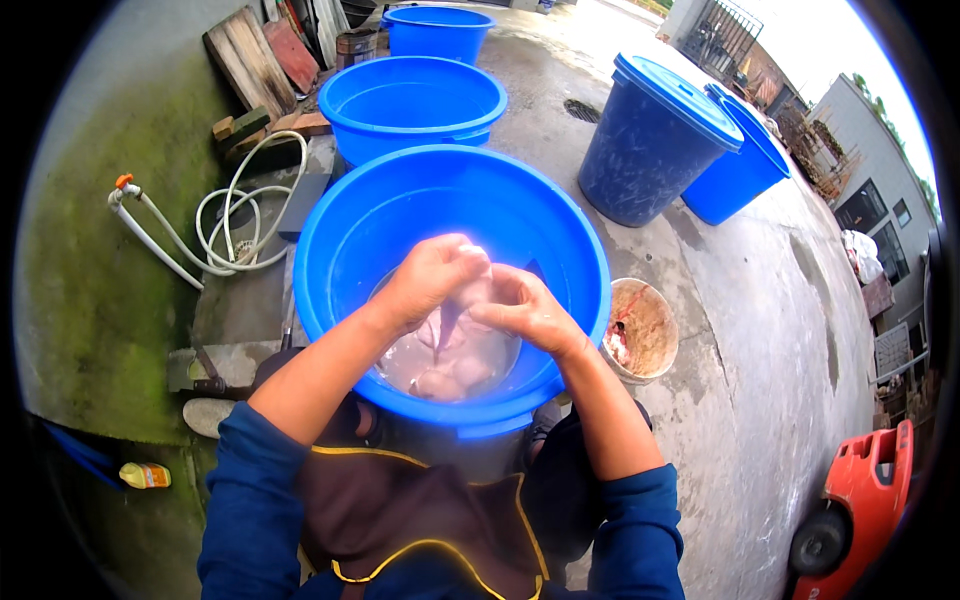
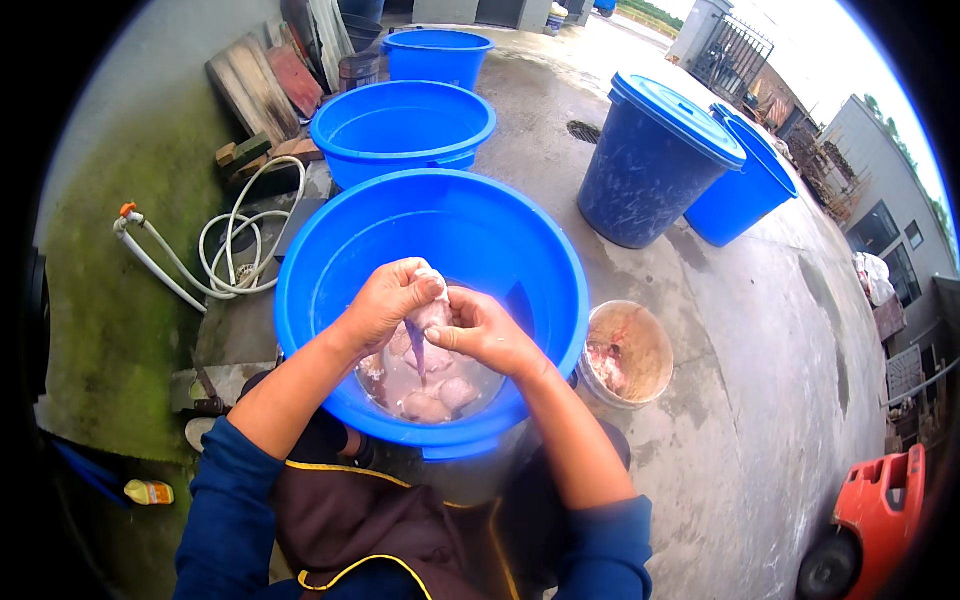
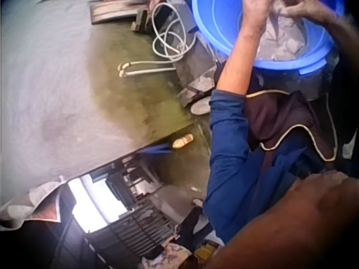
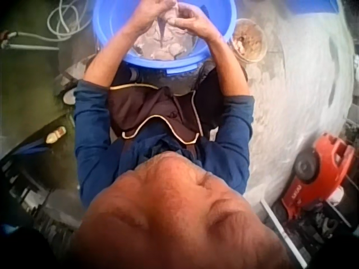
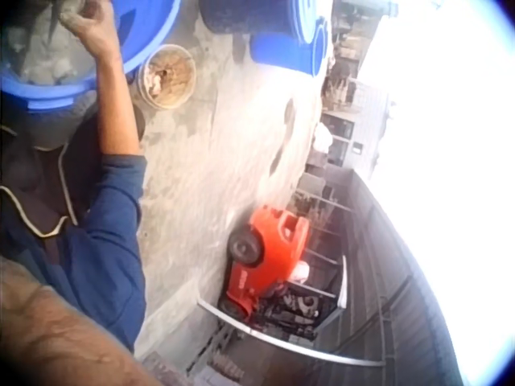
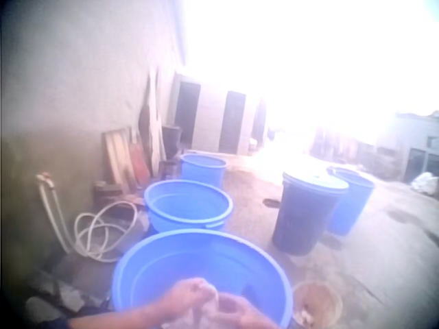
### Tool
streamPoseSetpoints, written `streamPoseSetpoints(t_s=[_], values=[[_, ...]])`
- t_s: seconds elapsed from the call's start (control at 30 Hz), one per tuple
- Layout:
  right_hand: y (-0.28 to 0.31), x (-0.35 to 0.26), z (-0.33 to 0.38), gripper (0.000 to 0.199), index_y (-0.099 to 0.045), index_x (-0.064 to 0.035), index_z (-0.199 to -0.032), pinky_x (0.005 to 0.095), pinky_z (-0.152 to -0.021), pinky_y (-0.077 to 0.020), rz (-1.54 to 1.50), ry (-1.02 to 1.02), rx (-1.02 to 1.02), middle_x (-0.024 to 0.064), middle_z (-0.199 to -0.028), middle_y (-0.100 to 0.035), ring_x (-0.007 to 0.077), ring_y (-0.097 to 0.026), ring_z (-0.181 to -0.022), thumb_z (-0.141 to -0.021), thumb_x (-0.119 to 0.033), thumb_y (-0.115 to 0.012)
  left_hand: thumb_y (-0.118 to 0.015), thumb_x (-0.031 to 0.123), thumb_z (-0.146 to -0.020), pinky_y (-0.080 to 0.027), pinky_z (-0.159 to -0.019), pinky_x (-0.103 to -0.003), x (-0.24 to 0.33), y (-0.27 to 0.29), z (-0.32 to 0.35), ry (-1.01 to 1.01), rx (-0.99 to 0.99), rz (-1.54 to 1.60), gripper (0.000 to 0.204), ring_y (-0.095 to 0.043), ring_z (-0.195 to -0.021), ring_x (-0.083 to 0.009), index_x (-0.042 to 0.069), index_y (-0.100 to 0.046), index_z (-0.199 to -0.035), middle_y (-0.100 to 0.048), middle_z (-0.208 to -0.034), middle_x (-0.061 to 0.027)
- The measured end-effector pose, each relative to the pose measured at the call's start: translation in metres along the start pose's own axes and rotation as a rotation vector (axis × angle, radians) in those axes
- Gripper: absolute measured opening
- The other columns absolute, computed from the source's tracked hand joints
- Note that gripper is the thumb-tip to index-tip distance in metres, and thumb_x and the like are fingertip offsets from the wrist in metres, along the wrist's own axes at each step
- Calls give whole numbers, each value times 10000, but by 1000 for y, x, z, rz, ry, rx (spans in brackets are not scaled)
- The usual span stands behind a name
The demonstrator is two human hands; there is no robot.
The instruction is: The person sits on the ground and washes pieces of raw meat in a blue basin filled with water. They repeatedly lift, rinse, and squeeze the meat by hand, occasionally transferring pieces to a smaller bucket nearby.
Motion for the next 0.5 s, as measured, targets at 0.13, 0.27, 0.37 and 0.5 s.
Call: streamPoseSetpoints(t_s=[0.13,0.27,0.37,0.5], values=[[-8,-1,-3,366,-613,16,-1195,289,-757,-509,204,106,16,35,-1034,-653,103,-608,-908,-841,-34,-695,-718,341,-933,-460,-674,-214,-1,1,0,-17,-7,-77,275,-567,-777,-57,86,-618,-916,-628,-833,6],[-5,-11,-1,259,-678,-7,-1060,298,-712,-509,474,311,239,82,-907,-686,132,-636,-806,-801,4,-678,-731,351,-922,-436,-648,-205,1,2,-1,-54,1,-121,283,-525,-723,-42,105,-598,-877,-594,-795,36],[-2,-23,4,131,-674,-11,-909,297,-657,-506,654,395,338,115,-812,-683,169,-646,-710,-783,8,-702,-761,391,-887,-422,-625,-207,1,4,-3,-44,-6,-129,332,-499,-689,-42,114,-582,-852,-578,-780,40],[0,-38,9,121,-636,-11,-863,293,-616,-511,719,433,407,105,-790,-687,158,-669,-704,-780,9,-721,-772,402,-870,-442,-630,-215,-1,5,-5,-47,-56,-106,359,-528,-696,-53,106,-572,-846,-593,-779,19]])
Point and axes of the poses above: each hand's wrist, its own z-axis away from the middle knuckle, its own y-axis out of the back of the hand, x = y × z, the point moved 7 cm from there along -z, towards the middle knuckle
